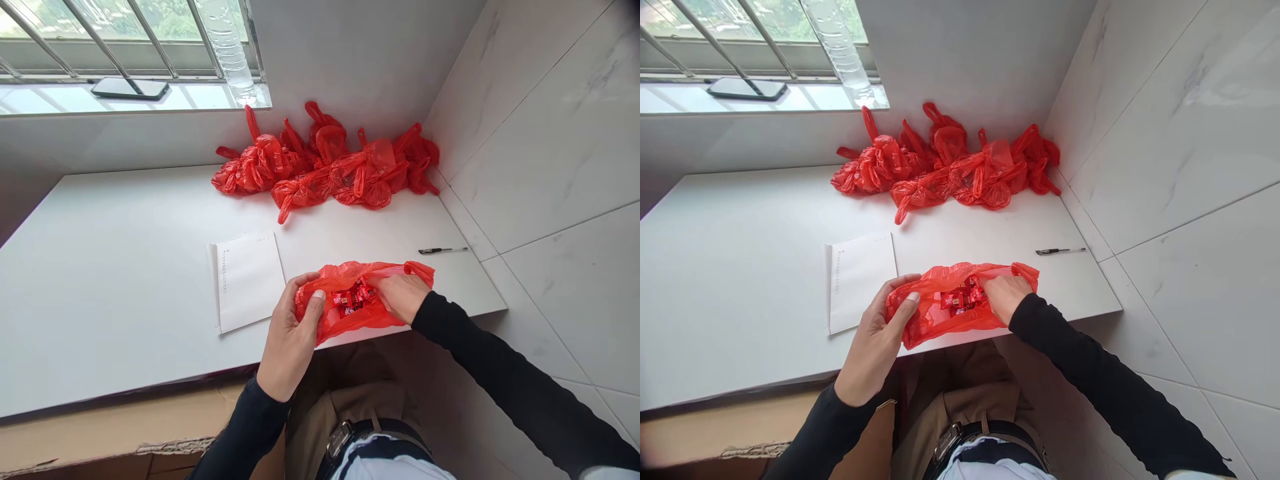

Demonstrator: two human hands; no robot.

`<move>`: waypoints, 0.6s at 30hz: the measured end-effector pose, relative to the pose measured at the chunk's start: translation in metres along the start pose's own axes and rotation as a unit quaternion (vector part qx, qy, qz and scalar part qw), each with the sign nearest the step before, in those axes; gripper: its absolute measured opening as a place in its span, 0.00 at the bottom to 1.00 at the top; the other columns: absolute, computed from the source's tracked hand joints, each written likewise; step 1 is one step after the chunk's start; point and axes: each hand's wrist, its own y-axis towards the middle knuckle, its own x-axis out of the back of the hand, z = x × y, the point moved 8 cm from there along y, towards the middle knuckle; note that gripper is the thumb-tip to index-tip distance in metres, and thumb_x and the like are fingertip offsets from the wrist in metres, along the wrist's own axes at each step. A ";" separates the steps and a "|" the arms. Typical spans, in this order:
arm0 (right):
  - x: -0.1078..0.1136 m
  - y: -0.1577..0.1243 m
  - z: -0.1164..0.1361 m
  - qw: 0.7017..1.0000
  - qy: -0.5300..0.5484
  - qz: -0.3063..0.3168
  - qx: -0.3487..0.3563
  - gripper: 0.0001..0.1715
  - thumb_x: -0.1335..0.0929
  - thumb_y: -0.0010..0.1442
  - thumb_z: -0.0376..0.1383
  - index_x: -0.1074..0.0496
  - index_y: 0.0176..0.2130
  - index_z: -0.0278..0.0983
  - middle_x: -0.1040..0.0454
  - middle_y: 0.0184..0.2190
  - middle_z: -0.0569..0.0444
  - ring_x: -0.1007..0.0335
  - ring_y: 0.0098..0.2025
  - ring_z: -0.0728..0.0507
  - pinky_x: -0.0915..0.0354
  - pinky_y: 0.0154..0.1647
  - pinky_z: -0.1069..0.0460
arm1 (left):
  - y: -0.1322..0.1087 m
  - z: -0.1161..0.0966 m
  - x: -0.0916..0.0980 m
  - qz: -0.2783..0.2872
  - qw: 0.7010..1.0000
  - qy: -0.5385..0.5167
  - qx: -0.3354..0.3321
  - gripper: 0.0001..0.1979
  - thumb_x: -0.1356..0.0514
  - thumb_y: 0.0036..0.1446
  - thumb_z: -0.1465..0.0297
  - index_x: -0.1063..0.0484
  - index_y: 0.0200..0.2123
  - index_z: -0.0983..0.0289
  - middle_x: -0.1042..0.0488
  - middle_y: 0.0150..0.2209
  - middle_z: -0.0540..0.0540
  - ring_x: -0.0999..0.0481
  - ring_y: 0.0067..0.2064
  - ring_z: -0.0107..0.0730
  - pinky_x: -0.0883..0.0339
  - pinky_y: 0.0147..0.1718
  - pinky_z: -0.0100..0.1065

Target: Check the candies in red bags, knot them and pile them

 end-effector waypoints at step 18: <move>0.083 -0.083 -0.010 0.908 0.047 -0.412 0.054 0.22 0.34 0.67 0.33 0.31 0.60 0.37 0.28 0.54 0.41 0.33 0.56 0.33 0.35 0.57 0.38 | -0.022 -0.024 0.004 0.026 0.993 0.062 -0.096 0.30 0.36 0.62 0.64 0.41 0.65 0.45 0.30 0.60 0.53 0.26 0.54 0.40 0.34 0.57 0.40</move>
